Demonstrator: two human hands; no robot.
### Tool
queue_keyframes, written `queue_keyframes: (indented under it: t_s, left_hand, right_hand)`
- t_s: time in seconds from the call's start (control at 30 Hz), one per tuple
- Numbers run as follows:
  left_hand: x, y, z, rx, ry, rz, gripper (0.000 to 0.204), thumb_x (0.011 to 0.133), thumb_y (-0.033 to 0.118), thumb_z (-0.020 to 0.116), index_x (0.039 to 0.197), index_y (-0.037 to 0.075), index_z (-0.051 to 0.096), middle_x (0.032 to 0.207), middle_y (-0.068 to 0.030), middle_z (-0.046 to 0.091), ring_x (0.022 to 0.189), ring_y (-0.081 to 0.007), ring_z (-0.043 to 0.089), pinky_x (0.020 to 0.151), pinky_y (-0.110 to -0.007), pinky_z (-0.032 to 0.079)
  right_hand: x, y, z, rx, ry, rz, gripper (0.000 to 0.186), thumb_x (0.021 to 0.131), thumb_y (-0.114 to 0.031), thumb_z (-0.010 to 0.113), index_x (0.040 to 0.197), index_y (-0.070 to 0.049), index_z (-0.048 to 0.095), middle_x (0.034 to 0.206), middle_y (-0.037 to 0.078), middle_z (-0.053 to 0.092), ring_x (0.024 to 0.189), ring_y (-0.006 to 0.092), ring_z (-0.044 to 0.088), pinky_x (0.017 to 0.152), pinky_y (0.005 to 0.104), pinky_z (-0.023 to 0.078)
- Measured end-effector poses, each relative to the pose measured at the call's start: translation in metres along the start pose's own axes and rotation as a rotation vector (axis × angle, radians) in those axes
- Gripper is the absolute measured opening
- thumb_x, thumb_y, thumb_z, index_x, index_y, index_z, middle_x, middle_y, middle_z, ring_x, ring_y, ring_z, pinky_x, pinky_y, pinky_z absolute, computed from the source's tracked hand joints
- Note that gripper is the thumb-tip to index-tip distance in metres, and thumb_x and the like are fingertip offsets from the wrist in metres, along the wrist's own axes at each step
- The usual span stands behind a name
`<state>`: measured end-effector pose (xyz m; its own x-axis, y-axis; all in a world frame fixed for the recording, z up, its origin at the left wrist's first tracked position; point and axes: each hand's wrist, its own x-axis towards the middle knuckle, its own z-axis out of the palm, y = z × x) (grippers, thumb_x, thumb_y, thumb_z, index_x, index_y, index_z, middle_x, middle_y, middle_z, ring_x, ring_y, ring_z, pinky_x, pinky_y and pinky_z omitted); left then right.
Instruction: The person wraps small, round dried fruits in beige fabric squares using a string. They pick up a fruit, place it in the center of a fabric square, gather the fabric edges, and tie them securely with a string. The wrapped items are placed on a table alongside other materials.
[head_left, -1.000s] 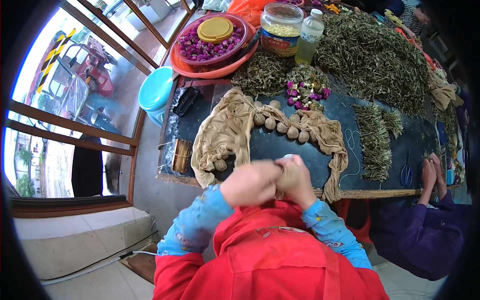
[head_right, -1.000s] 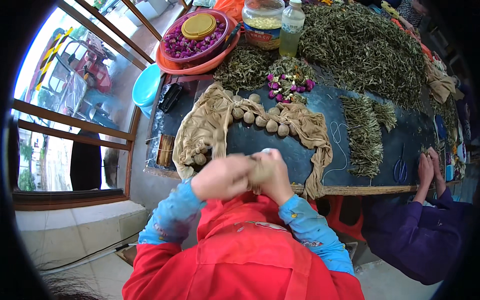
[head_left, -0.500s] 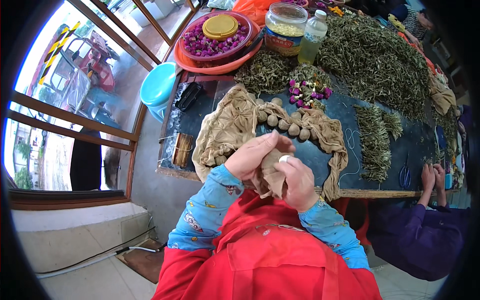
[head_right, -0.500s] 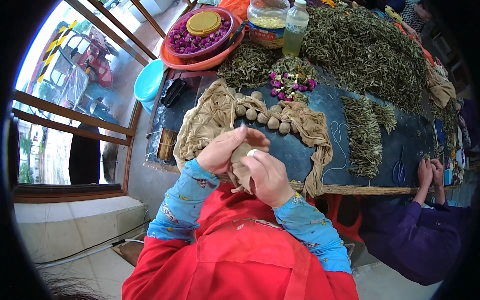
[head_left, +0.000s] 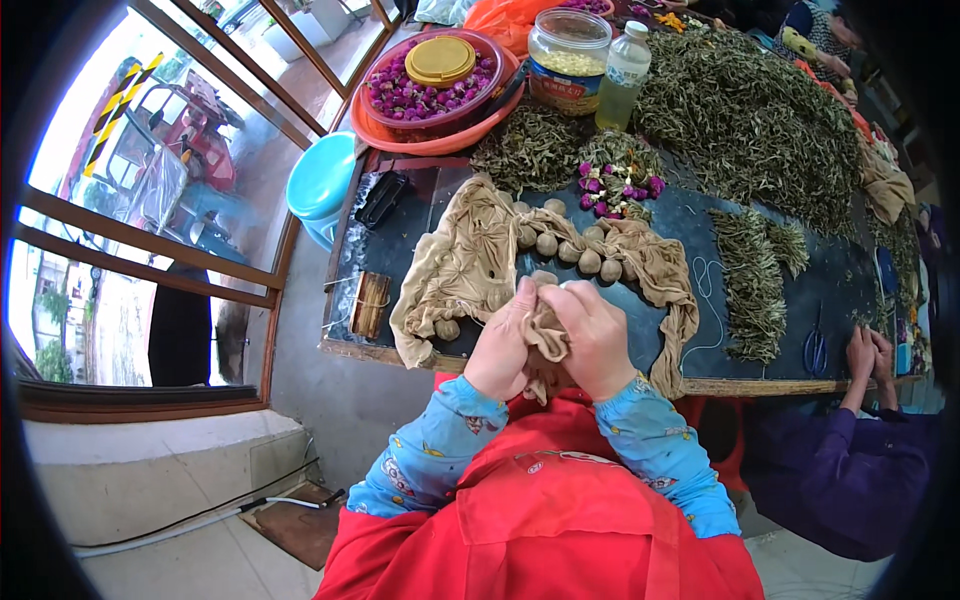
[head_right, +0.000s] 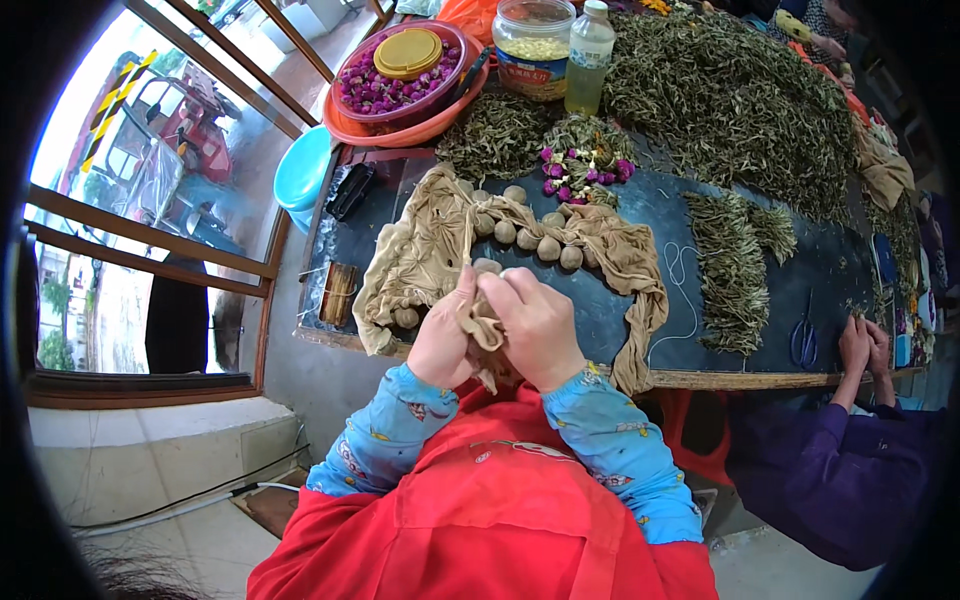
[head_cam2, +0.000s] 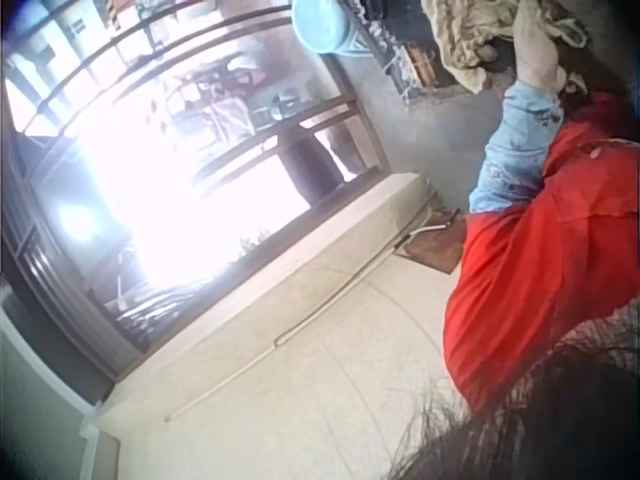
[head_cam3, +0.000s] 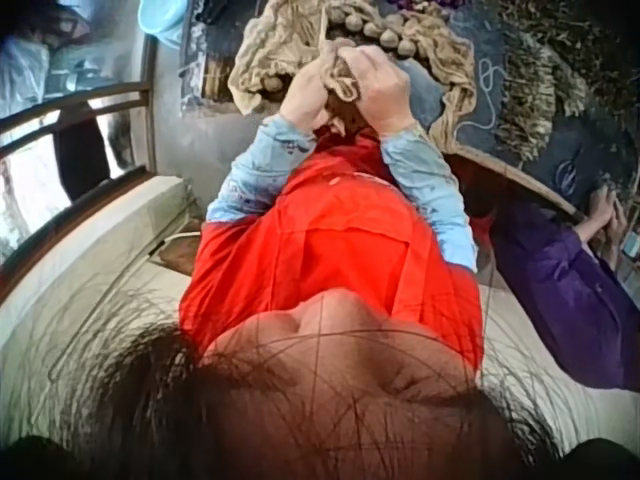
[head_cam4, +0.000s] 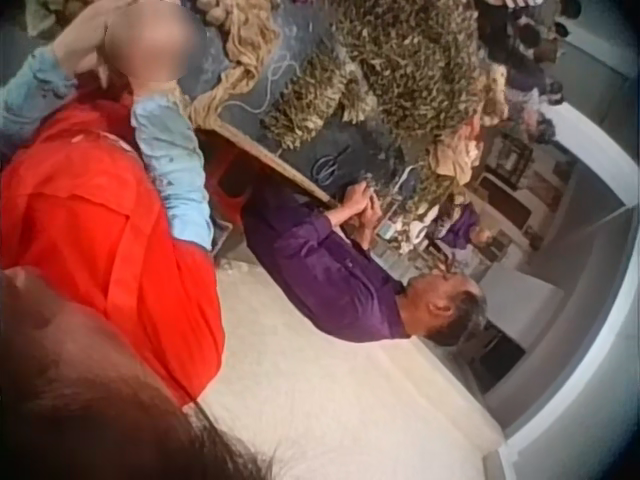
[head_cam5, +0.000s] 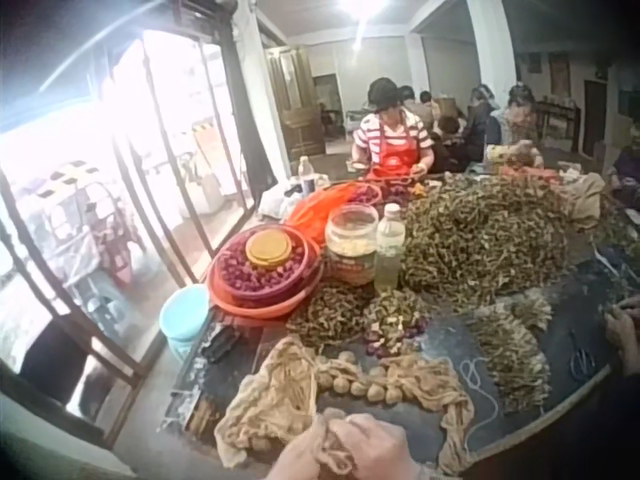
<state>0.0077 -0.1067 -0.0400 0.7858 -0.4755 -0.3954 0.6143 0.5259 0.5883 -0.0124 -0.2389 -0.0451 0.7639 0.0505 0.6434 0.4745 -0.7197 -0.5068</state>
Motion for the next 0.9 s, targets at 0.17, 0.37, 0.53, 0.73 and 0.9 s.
queue_keyframes:
  t_s: [0.17,0.37,0.53,0.73,0.9]
  left_hand:
    - [-0.004,0.013,-0.008,-0.021,-0.008,-0.064,0.043,0.105,0.043,0.038,0.115,0.005,0.056,0.106,-0.0059,0.065,0.092,-0.0160,0.065,0.078,-0.032,0.054]
    - [-0.007,0.004,-0.012,-0.169,-0.052,-0.016,0.045,0.104,0.046,0.037,0.116,0.006,0.055,0.105,-0.0063,0.064,0.094,-0.0177,0.064,0.081,-0.035,0.054]
    - [-0.007,0.012,-0.024,-0.097,-0.130,-0.037,0.042,0.104,0.042,0.040,0.120,0.005,0.053,0.108,-0.0077,0.064,0.097,-0.0194,0.064,0.085,-0.035,0.053]
    - [-0.010,0.028,-0.033,0.234,-0.157,0.132,0.041,0.104,0.033,0.045,0.127,0.000,0.048,0.104,-0.0127,0.063,0.100,-0.0215,0.062,0.086,-0.035,0.051]
    - [-0.027,0.027,-0.028,0.588,-0.382,0.071,0.034,0.103,0.027,0.051,0.126,0.002,0.051,0.103,-0.0032,0.061,0.096,-0.0100,0.057,0.085,-0.028,0.048]
  right_hand:
    - [0.011,-0.006,0.007,-0.001,0.021,0.022,0.031,0.076,-0.017,0.067,0.106,-0.010,0.063,0.079,0.006,0.056,0.064,0.0254,0.060,0.055,0.0372,0.048]
    - [0.015,-0.008,0.010,-0.078,0.025,-0.078,0.025,0.074,-0.019,0.067,0.097,-0.011,0.067,0.071,0.001,0.049,0.057,0.0206,0.052,0.051,0.0336,0.039]
    - [0.006,-0.011,0.009,-0.091,0.038,-0.115,0.027,0.074,-0.017,0.066,0.099,-0.009,0.068,0.070,0.001,0.048,0.059,0.0197,0.052,0.053,0.0346,0.037]
    - [-0.032,-0.027,-0.018,0.089,-0.168,-0.003,0.031,0.075,-0.012,0.068,0.106,-0.006,0.068,0.090,0.009,0.058,0.081,0.0260,0.058,0.067,0.0358,0.044]
    - [-0.015,-0.019,-0.037,0.811,-0.153,0.506,0.035,0.094,-0.017,0.061,0.124,0.000,0.058,0.127,0.015,0.058,0.123,0.0275,0.051,0.102,0.0370,0.041]
